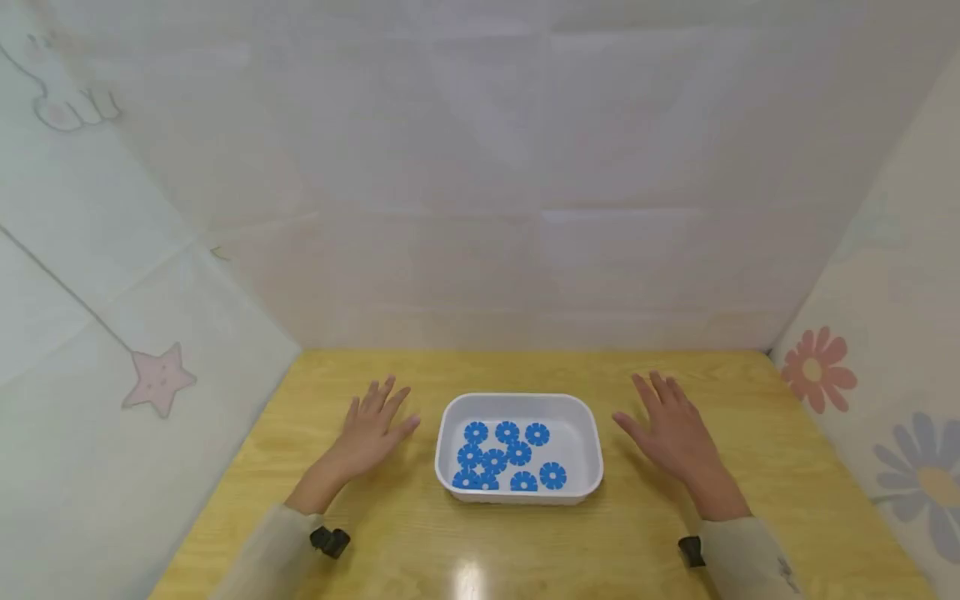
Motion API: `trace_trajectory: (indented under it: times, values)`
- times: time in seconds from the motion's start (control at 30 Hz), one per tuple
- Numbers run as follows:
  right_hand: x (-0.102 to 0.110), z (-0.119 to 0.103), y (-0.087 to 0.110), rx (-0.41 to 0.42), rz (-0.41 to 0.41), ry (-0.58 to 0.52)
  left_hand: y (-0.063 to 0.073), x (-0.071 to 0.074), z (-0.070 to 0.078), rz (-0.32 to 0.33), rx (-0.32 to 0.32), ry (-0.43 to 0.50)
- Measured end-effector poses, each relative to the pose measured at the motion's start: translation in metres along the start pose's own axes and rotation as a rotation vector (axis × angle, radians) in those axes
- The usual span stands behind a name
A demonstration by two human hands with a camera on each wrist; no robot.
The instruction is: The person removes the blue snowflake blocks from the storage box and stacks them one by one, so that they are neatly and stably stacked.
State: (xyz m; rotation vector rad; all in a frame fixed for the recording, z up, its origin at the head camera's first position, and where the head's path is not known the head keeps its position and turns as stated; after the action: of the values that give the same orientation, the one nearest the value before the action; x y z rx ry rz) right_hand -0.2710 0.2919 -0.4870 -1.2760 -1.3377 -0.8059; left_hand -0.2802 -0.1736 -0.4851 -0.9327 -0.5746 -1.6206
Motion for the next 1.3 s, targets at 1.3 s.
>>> trace_trajectory:
  times: [1.3]
  values:
    - [-0.025, -0.115, -0.029, 0.192, -0.156, -0.451, -0.008, -0.053, 0.03, -0.172, 0.223, 0.726]
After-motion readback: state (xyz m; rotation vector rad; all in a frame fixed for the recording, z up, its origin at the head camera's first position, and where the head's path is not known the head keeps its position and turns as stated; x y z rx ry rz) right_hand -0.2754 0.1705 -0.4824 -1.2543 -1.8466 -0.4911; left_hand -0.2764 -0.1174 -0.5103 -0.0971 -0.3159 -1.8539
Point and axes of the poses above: each hand's wrist, its own y-axis away from the middle knuckle, its own x-axis out of the back of the hand, z = x × y, the point moved 6 cm from there along -y, towards the middle knuckle, and after that the axes turned 10 degrees about y, right-handed, at the moved point
